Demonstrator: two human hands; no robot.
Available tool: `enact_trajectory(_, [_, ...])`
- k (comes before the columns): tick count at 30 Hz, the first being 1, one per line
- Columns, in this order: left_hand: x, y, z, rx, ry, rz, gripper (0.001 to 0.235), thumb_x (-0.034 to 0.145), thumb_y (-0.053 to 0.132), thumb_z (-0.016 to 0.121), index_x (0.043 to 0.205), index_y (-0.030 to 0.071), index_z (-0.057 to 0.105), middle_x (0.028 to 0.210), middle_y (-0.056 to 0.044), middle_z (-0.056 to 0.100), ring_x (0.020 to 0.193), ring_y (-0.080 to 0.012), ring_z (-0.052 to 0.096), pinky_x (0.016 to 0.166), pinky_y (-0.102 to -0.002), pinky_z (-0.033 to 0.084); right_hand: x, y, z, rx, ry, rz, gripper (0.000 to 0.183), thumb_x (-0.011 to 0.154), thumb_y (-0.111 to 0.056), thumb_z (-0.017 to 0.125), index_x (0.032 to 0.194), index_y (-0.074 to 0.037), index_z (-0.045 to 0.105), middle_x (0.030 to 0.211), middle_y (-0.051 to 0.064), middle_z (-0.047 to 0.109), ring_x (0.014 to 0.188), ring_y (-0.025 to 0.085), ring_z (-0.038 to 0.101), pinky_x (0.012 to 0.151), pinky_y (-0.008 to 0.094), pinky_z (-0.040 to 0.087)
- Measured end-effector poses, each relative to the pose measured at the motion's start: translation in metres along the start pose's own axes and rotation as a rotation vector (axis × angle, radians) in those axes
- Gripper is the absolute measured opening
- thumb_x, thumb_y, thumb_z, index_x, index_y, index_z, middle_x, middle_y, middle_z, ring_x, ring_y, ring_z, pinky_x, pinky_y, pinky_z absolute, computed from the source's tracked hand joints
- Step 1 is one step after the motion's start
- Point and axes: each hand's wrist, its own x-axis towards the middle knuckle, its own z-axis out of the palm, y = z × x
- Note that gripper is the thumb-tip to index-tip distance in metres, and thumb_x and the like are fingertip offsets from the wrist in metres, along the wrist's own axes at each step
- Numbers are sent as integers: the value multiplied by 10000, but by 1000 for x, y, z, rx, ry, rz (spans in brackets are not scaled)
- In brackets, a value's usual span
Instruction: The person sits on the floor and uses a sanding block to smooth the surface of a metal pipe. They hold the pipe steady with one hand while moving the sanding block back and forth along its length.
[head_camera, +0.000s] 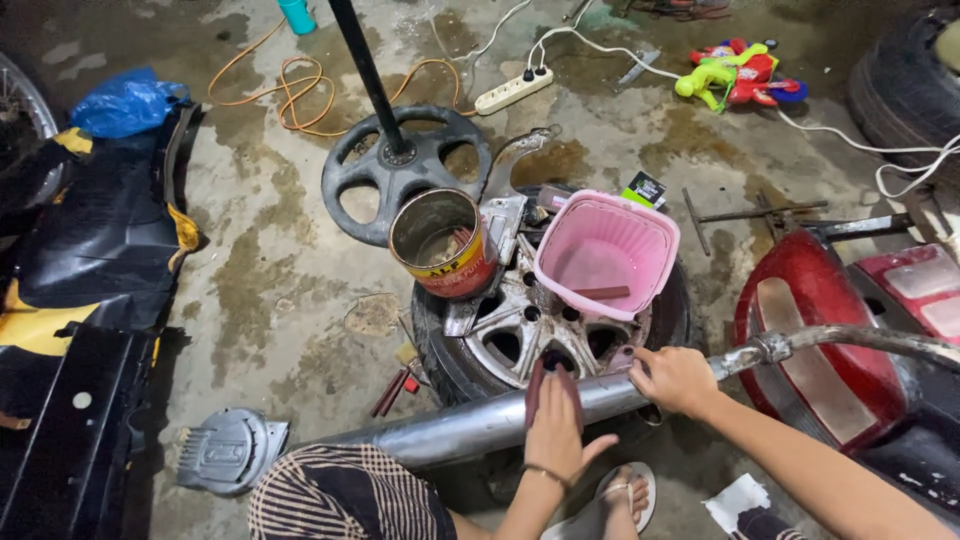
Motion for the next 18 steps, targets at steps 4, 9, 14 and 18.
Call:
enact_trajectory(4, [-29,-22,-24,356,-272,74,1211,918,888,74,1547,-136,221,1620,-336,238,1538,-452,129,1260,-543,-20,0,-1,-5,15,-50,6,418,922,-458,386,990,-198,706,693,98,732,667,322,716,578,482,535])
enact_trajectory(9, [-71,-85,-1,246,3,-177,1226,903,925,299,1552,-112,224,1610,-272,288,1523,-393,211,1268,-456,115,-3,-3,-9,8,-72,3,441,921,-467,378,1035,-198,708,658,86,720,651,305,714,545,460,525])
enact_trajectory(14, [-54,-58,-29,327,-252,-195,1285,875,963,165,1520,-144,261,1604,-346,260,1530,-458,161,1254,-522,59,-5,0,-1,-10,-17,-11,394,914,-462,412,1021,-224,707,664,84,721,668,328,718,542,484,521])
enact_trajectory(18, [-24,-15,-33,423,-436,-107,1301,873,958,35,1526,-130,318,1598,-344,294,1517,-561,103,1220,-650,-22,-1,3,4,-14,-29,-12,398,918,-458,404,1014,-226,712,652,70,717,650,306,708,525,463,509])
